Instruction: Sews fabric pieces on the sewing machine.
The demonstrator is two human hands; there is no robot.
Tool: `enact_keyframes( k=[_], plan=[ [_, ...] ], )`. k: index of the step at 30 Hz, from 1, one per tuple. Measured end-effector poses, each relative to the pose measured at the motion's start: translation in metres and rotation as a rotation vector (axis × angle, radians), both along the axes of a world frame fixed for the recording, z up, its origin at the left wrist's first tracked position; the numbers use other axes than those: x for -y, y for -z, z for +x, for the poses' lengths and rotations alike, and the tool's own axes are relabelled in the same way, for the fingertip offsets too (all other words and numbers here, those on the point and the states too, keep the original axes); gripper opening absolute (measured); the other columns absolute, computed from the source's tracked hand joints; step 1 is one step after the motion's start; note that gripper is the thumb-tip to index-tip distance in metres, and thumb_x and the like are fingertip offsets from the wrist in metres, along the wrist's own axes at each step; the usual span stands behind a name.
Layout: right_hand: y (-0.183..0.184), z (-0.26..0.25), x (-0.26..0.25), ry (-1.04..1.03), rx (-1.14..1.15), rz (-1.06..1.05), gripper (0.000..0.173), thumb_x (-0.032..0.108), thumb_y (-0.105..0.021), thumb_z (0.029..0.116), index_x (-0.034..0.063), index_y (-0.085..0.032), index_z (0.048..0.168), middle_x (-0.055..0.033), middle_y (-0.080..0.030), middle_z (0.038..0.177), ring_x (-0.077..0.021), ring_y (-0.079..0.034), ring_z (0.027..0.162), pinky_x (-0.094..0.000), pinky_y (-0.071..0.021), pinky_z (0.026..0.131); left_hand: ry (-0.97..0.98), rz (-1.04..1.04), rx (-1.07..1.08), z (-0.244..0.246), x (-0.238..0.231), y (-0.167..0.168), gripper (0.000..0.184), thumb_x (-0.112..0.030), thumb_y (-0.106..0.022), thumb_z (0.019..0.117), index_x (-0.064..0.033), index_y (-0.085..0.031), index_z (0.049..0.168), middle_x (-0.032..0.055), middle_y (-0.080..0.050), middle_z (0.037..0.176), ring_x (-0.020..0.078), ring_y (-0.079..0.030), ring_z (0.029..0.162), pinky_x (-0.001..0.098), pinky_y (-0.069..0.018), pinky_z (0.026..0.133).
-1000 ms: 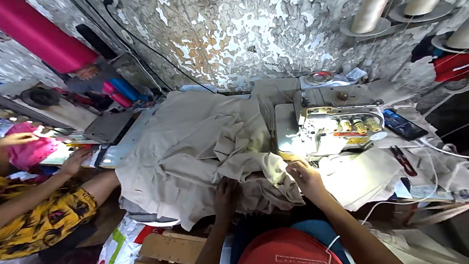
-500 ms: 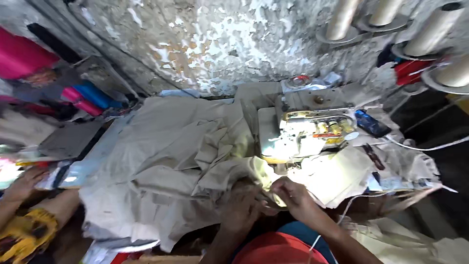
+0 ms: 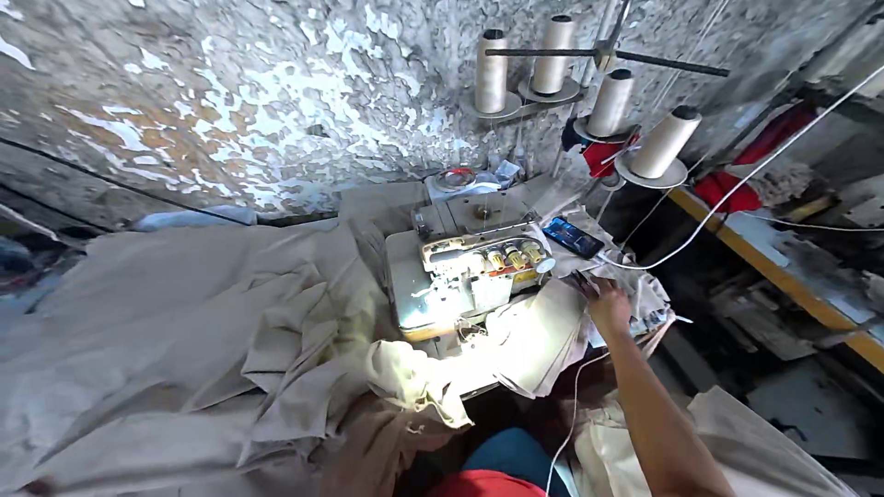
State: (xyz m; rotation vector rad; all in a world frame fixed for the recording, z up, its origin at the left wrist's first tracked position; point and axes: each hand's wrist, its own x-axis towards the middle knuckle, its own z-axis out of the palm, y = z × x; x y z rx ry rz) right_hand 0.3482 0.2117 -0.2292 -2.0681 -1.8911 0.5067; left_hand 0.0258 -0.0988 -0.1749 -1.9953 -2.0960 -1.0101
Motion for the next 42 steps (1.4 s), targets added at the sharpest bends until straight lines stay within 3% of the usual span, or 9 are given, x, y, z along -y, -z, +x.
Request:
enact_keyframes(
  k=[5,10,14,16,19,26,34,38,42],
  plan=[
    [0.026,0.004,-0.009,-0.044,0.221,-0.064,0.035,0.011,-0.048,0.1066,-0.0008,-0.061,0.137,-0.0282,-0.054,0.144,-0.047,-0.05,0.134,-0.0589,-0.0395,0.111,0.015,0.012,0.034,-0.002,0.003,0.002,0.024,-0.015,-0.057,0.0985,-0.0052,-0.079,0.101,0.0148,-0.075,0.098,0.024,-0.073,0.092,0.0313,-0.0585,0.083],
    [0.0,-0.011,0.024,0.051,-0.165,0.129,0.038,0.016,-0.039,0.1108,-0.0071,-0.054,0.136,-0.0318,-0.065,0.122,-0.0471,-0.065,0.113,-0.0621,-0.0479,0.098,0.018,0.049,-0.003,-0.003,0.007,0.008,0.022,-0.018,-0.06,0.0975,-0.0095,-0.079,0.1,0.0132,-0.073,0.092,0.0212,-0.072,0.085,0.0293,-0.058,0.076],
    [-0.015,-0.058,0.102,-0.366,-0.445,0.213,0.039,0.023,-0.05,0.1067,-0.01,-0.061,0.123,-0.0227,-0.068,0.096,-0.0294,-0.067,0.081,-0.0481,-0.0557,0.077,0.017,0.087,0.025,-0.004,0.013,0.015,0.02,-0.02,-0.062,0.0994,-0.0092,-0.079,0.101,0.0128,-0.073,0.093,0.0188,-0.072,0.085,0.0267,-0.058,0.079],
    [-0.017,-0.086,0.14,-0.592,-0.462,0.172,0.032,0.025,-0.067,0.0963,-0.0044,-0.07,0.11,-0.0158,-0.071,0.085,-0.0246,-0.068,0.071,-0.0444,-0.057,0.068,0.028,0.091,0.041,-0.005,0.015,0.019,0.018,-0.017,-0.063,0.0985,-0.0082,-0.079,0.103,0.0128,-0.074,0.094,0.0188,-0.072,0.088,0.0262,-0.0579,0.082],
    [-0.013,-0.119,0.173,-0.848,-0.475,0.191,0.031,0.032,-0.07,0.0913,0.0023,-0.074,0.099,-0.0089,-0.07,0.073,-0.0204,-0.066,0.06,-0.0414,-0.0553,0.057,0.041,0.128,0.037,-0.005,0.017,0.023,0.016,-0.014,-0.063,0.0982,-0.0092,-0.078,0.103,0.011,-0.074,0.095,0.0177,-0.072,0.09,0.0255,-0.0575,0.084],
    [-0.025,-0.154,0.178,-1.133,-0.357,0.295,0.035,0.04,-0.066,0.0932,0.0057,-0.073,0.092,-0.0088,-0.067,0.071,-0.0244,-0.066,0.06,-0.0418,-0.0533,0.051,0.054,0.152,0.006,-0.003,0.018,0.02,0.015,-0.013,-0.063,0.0972,-0.0113,-0.078,0.099,0.0088,-0.074,0.091,0.0176,-0.072,0.087,0.025,-0.0576,0.08],
    [-0.024,-0.16,0.178,-1.113,-0.301,0.421,0.034,0.036,-0.057,0.0971,0.0077,-0.072,0.086,-0.0074,-0.063,0.065,-0.0238,-0.064,0.054,-0.0377,-0.0487,0.045,0.099,0.172,0.01,0.0,0.015,0.02,0.013,-0.014,-0.063,0.098,-0.0117,-0.076,0.099,0.0082,-0.073,0.091,0.0158,-0.07,0.087,0.0223,-0.0565,0.08],
    [-0.018,-0.137,0.174,-1.015,-0.362,0.281,0.03,0.035,-0.066,0.0927,0.0056,-0.074,0.092,-0.0078,-0.069,0.07,-0.0232,-0.067,0.059,-0.0438,-0.0544,0.052,0.175,0.116,-0.007,0.006,0.004,0.0,0.015,-0.016,-0.061,0.0994,-0.0142,-0.076,0.101,0.0055,-0.074,0.095,0.0166,-0.071,0.089,0.0256,-0.0571,0.082],
    [-0.014,-0.101,0.174,-0.973,-0.33,0.071,0.032,0.036,-0.07,0.0906,0.0037,-0.073,0.093,-0.0105,-0.07,0.074,-0.0267,-0.069,0.064,-0.0499,-0.0553,0.058,0.32,-0.09,-0.165,0.017,-0.044,-0.037,0.02,-0.002,-0.064,0.0911,-0.009,-0.077,0.105,0.0098,-0.074,0.097,0.0276,-0.072,0.083,0.0392,-0.0594,0.07]
  ],
)
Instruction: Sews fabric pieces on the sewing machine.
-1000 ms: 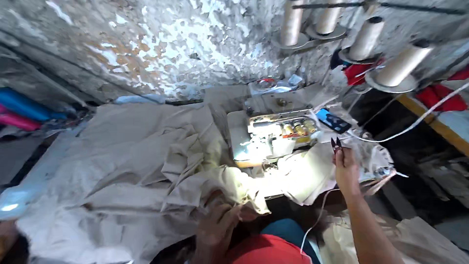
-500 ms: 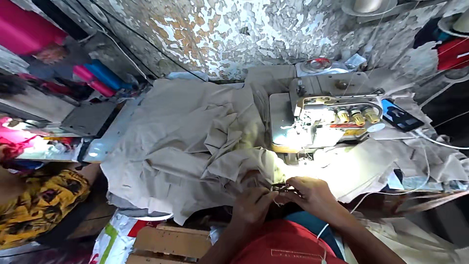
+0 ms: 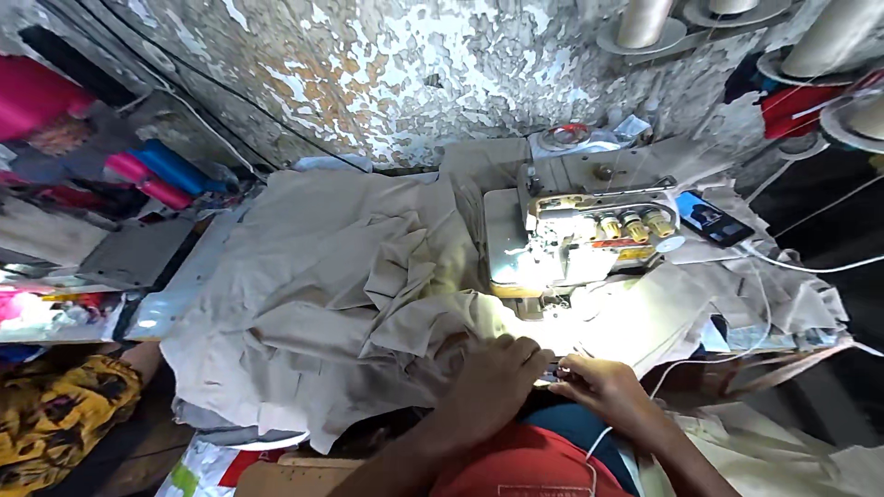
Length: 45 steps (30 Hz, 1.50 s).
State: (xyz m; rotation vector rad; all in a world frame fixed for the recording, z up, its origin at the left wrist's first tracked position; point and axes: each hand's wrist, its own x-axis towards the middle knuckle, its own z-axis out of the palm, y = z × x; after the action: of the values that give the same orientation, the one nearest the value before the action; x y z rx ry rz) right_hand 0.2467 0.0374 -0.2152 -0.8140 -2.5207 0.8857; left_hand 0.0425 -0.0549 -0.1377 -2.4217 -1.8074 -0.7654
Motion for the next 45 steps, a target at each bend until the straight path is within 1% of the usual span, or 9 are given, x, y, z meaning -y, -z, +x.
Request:
enact_keyframes(
  k=[7,11,15,17,20,26,29,33,45],
  plan=[
    [-0.001,0.043,0.005,0.093,0.07,-0.196,0.036,0.036,-0.07,0.092,0.0023,-0.074,0.102,-0.0128,-0.073,0.082,-0.0294,-0.071,0.072,-0.0548,-0.055,0.066,0.007,-0.298,-0.087,0.004,-0.086,-0.015,0.038,0.005,-0.063,0.0927,-0.0065,-0.07,0.128,0.0158,-0.072,0.094,0.0322,-0.072,0.083,0.0468,-0.0582,0.072],
    [0.014,0.07,-0.009,0.357,-0.122,-0.186,0.036,0.032,-0.066,0.0937,-0.0011,-0.072,0.106,-0.0121,-0.071,0.083,-0.0208,-0.068,0.071,-0.046,-0.0561,0.066,-0.079,-0.106,0.044,-0.014,-0.05,-0.021,0.029,-0.002,-0.065,0.0942,-0.0097,-0.075,0.12,0.0125,-0.074,0.097,0.0296,-0.073,0.087,0.0476,-0.0599,0.074],
    [0.016,0.103,-0.058,0.68,-0.237,-0.237,0.041,0.019,-0.045,0.108,-0.0112,-0.054,0.134,-0.0192,-0.067,0.102,-0.0153,-0.061,0.075,-0.0351,-0.0534,0.068,-0.305,0.102,0.256,-0.056,0.025,0.003,0.022,-0.013,-0.059,0.1004,-0.0049,-0.077,0.11,0.0101,-0.075,0.094,0.0166,-0.072,0.085,0.0343,-0.0599,0.078],
    [0.02,0.114,-0.09,0.827,-0.201,-0.172,0.042,0.017,-0.041,0.109,-0.0106,-0.05,0.139,-0.0266,-0.065,0.112,-0.0265,-0.063,0.083,-0.0437,-0.0543,0.075,-0.432,0.144,0.358,-0.071,0.061,0.021,0.024,-0.015,-0.059,0.1019,0.0011,-0.076,0.108,0.0118,-0.075,0.095,0.0099,-0.072,0.087,0.025,-0.0586,0.083],
    [0.028,0.12,-0.132,0.925,0.045,-0.077,0.046,0.016,-0.039,0.1095,-0.006,-0.046,0.149,-0.0347,-0.055,0.14,-0.0503,-0.055,0.127,-0.0636,-0.0398,0.108,-0.636,0.131,0.348,-0.082,0.106,0.05,0.025,-0.011,-0.058,0.1003,0.0065,-0.075,0.105,0.0158,-0.074,0.093,0.0113,-0.071,0.083,0.0221,-0.057,0.08],
    [0.037,0.109,-0.141,0.9,0.243,0.053,0.046,0.017,-0.035,0.1099,-0.0053,-0.05,0.147,-0.0341,-0.043,0.152,-0.0543,-0.038,0.143,-0.0659,-0.028,0.117,-0.79,-0.013,0.415,-0.074,0.137,0.094,0.026,-0.007,-0.062,0.096,0.0076,-0.071,0.115,0.0272,-0.068,0.12,0.0314,-0.071,0.103,0.0377,-0.0602,0.082],
    [0.006,0.071,-0.093,0.791,0.019,0.202,0.038,0.016,-0.045,0.1076,-0.0104,-0.063,0.129,-0.0376,-0.06,0.129,-0.0556,-0.057,0.121,-0.0655,-0.0427,0.103,-0.823,-0.031,0.467,-0.073,0.129,0.103,0.035,-0.011,-0.067,0.0938,0.0106,-0.065,0.121,0.0316,-0.062,0.128,0.039,-0.065,0.114,0.0461,-0.0565,0.091],
    [0.001,0.004,-0.021,0.284,-0.182,0.034,0.024,0.012,-0.061,0.0988,-0.0078,-0.072,0.106,-0.0244,-0.072,0.101,-0.0354,-0.071,0.089,-0.0487,-0.0593,0.08,-0.84,0.007,0.432,-0.075,0.112,0.117,0.046,-0.019,-0.074,0.0871,0.0107,-0.064,0.121,0.0349,-0.059,0.131,0.0472,-0.061,0.118,0.056,-0.0515,0.096],
    [0.038,-0.089,0.011,-0.072,-0.241,0.302,0.012,0.01,-0.067,0.0927,0.0108,-0.079,0.095,-0.0093,-0.076,0.104,-0.0274,-0.075,0.086,-0.0437,-0.0627,0.069,-0.863,-0.018,0.232,-0.089,0.086,0.131,0.027,-0.012,-0.067,0.0875,0.0097,-0.072,0.103,0.0347,-0.066,0.112,0.0558,-0.063,0.106,0.0709,-0.0467,0.09]
  ],
)
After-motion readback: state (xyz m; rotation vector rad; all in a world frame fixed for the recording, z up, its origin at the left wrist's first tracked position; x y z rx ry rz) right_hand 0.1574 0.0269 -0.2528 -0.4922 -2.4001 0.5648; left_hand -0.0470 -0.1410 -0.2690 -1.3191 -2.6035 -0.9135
